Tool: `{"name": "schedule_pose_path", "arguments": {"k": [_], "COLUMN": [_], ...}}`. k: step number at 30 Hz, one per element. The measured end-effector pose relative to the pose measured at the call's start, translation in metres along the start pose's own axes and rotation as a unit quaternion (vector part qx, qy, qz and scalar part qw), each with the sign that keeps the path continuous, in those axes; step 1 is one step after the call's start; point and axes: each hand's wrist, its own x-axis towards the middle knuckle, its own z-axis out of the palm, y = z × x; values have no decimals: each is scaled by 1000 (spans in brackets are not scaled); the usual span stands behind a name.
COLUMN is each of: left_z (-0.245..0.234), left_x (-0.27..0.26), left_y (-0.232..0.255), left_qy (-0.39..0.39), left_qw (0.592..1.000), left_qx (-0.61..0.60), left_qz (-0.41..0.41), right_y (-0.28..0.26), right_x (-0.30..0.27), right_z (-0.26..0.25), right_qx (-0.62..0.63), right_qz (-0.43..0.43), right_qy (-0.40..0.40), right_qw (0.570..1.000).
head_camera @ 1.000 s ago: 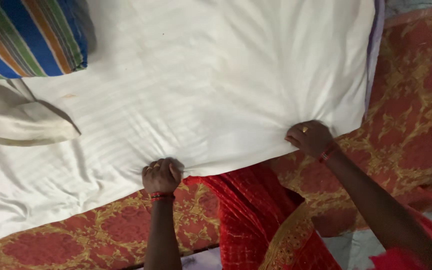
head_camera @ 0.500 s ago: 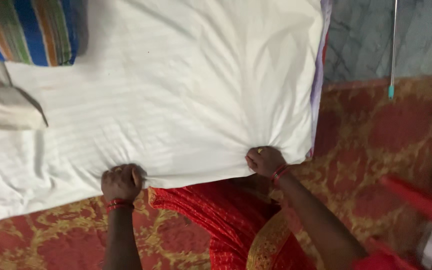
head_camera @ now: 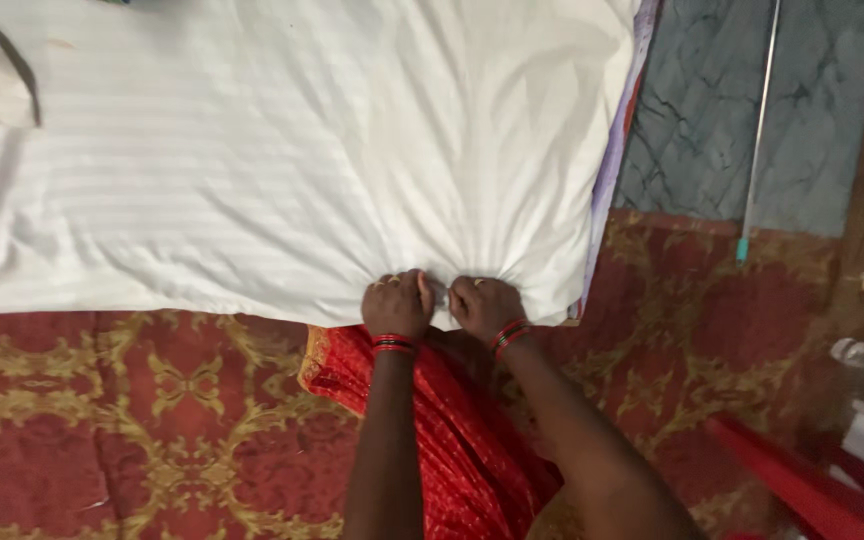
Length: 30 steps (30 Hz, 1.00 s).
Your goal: The person spreads and tucks a white sheet over a mattress with their hands, smoothing the surface and pulling it tight along the edges.
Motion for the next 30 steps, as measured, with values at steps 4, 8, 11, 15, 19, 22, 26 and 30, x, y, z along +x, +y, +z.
{"name": "schedule_pose_path", "arguments": {"k": [4,8,11,15,19,22,26,30], "left_z": [5,1,0,0,-1,11,38,51], "left_x": [-1,2,6,4,6,5,-11,-5], "left_y": [0,3,4,6,10,15,45,65], "left_qy": [29,61,30,14,20,-52,62,87], "left_qw": [1000,998,999,1000,1000,989,980,972], "left_qx": [-3,-16,-3,12,11,77,-25,64], "left_qz": [3,17,12,-9,-19,-114,-186,-207], "right_y": [4,4,3,8,11,16,29,48], "right_x": [0,3,4,4,2,-2,-5,7], "right_z": [0,-4,-6,-5,-1,4,10,2], "right_qx": [15,27,36,30,29,52,69,100], "right_qz": [-2,-4,-10,-24,-33,-33,-24,-41], "right_qy": [-17,-22,-13,-25,-31,-26,-86,-180], "right_qw": [1000,999,999,999,999,998,994,978]}}
